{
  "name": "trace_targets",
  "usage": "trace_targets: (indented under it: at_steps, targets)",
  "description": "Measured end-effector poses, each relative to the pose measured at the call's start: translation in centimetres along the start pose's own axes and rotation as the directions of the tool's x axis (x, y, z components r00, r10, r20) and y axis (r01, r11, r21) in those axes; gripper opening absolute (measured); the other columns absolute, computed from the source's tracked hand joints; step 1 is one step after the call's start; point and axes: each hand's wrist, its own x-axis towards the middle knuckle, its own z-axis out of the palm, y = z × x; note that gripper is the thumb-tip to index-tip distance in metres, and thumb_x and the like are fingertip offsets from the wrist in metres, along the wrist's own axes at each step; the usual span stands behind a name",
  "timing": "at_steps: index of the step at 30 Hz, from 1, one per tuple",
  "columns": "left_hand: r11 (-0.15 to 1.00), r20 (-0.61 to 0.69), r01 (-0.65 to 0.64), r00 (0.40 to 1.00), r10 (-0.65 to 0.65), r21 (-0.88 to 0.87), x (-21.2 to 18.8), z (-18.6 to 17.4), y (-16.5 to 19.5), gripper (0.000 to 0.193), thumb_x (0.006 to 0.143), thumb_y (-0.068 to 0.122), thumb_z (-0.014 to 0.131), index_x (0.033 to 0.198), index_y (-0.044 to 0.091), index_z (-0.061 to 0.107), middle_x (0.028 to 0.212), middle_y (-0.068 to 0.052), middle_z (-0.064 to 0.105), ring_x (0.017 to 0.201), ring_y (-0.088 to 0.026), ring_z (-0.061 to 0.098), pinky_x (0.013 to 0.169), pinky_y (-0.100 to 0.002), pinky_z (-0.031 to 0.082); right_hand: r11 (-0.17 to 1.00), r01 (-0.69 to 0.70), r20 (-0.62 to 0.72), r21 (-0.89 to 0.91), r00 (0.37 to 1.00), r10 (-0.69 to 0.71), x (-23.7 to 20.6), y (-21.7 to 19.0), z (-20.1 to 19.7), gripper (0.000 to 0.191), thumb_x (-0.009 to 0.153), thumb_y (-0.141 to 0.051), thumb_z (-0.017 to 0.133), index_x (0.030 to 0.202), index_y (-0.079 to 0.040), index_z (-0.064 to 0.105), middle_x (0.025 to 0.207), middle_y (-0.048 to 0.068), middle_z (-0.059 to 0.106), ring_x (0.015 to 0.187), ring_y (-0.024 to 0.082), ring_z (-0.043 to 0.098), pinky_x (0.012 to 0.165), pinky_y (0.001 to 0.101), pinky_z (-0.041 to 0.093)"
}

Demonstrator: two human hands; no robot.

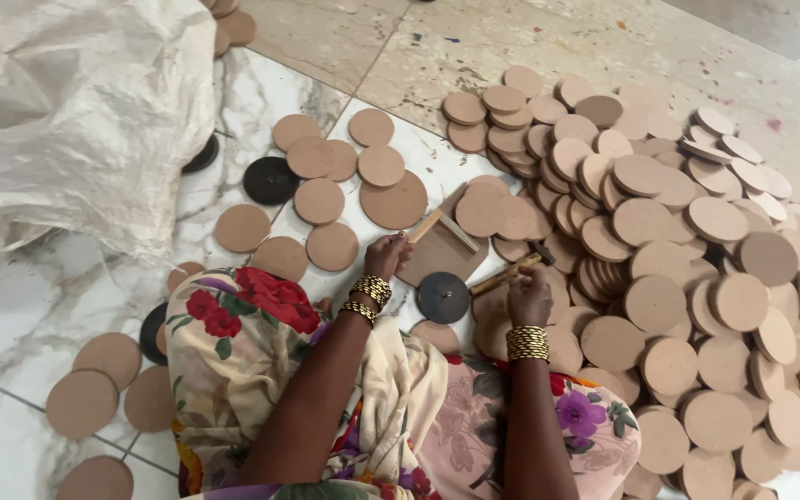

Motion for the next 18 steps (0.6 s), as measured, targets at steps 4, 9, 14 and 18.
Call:
trace_targets:
  at_steps: [4, 9, 14, 18]
  targets:
    - [0.993, -0.203, -0.080, 0.974, 0.095, 0.081, -0.1, -0.1, 0.5, 0.026, 0.095, 0.029, 0.069, 0.101, 0.004, 0.075, 0.086, -0.002, 0.077, 0.068, -0.007, 0.066, 0.052, -0.024, 0.047, 0.999, -0.011, 0.224, -0.041, 0.974, 0.020, -0.3, -0.9, 1.4, 0.035, 0.091, -0.033, 0.072, 0.124, -0.022, 0.072, 0.100, 0.019, 0.072, 0.087, 0.034, 0.072, 0.078, 0.0453, 0.057]
    - [0.865, -0.321, -0.323, 0.832, 0.453, 0.383, 0.8, -0.6, 1.8, 0.022, 0.091, 0.025, 0.072, 0.100, 0.005, 0.075, 0.086, -0.006, 0.079, 0.075, -0.015, 0.074, 0.066, -0.030, 0.057, 0.972, 0.126, 0.199, -0.200, 0.976, -0.085, -0.4, -0.3, 2.4, 0.027, 0.093, -0.040, 0.072, 0.106, -0.018, 0.079, 0.097, 0.017, 0.075, 0.097, 0.036, 0.070, 0.086, 0.0474, 0.056]
    - [0.701, -0.252, -0.304, 0.781, 0.571, 0.645, 1.9, -1.6, 3.3, 0.023, 0.091, 0.026, 0.070, 0.107, 0.011, 0.070, 0.105, -0.006, 0.075, 0.090, -0.022, 0.072, 0.081, -0.039, 0.059, 0.987, 0.052, 0.293, -0.153, 0.956, -0.005, -0.9, 0.8, 2.3, 0.027, 0.088, -0.037, 0.072, 0.108, -0.021, 0.079, 0.100, 0.015, 0.075, 0.094, 0.035, 0.072, 0.082, 0.0472, 0.057]
    - [0.421, -0.118, -0.253, 0.723, 0.680, 0.871, 1.8, -1.2, 4.0, 0.036, 0.084, 0.026, 0.078, 0.117, 0.015, 0.069, 0.125, -0.012, 0.063, 0.120, -0.033, 0.057, 0.106, -0.049, 0.045, 0.997, 0.025, 0.309, -0.067, 0.951, -0.003, -1.4, 0.2, 2.2, 0.030, 0.087, -0.039, 0.074, 0.110, -0.020, 0.078, 0.094, 0.014, 0.077, 0.091, 0.033, 0.073, 0.081, 0.0445, 0.057]
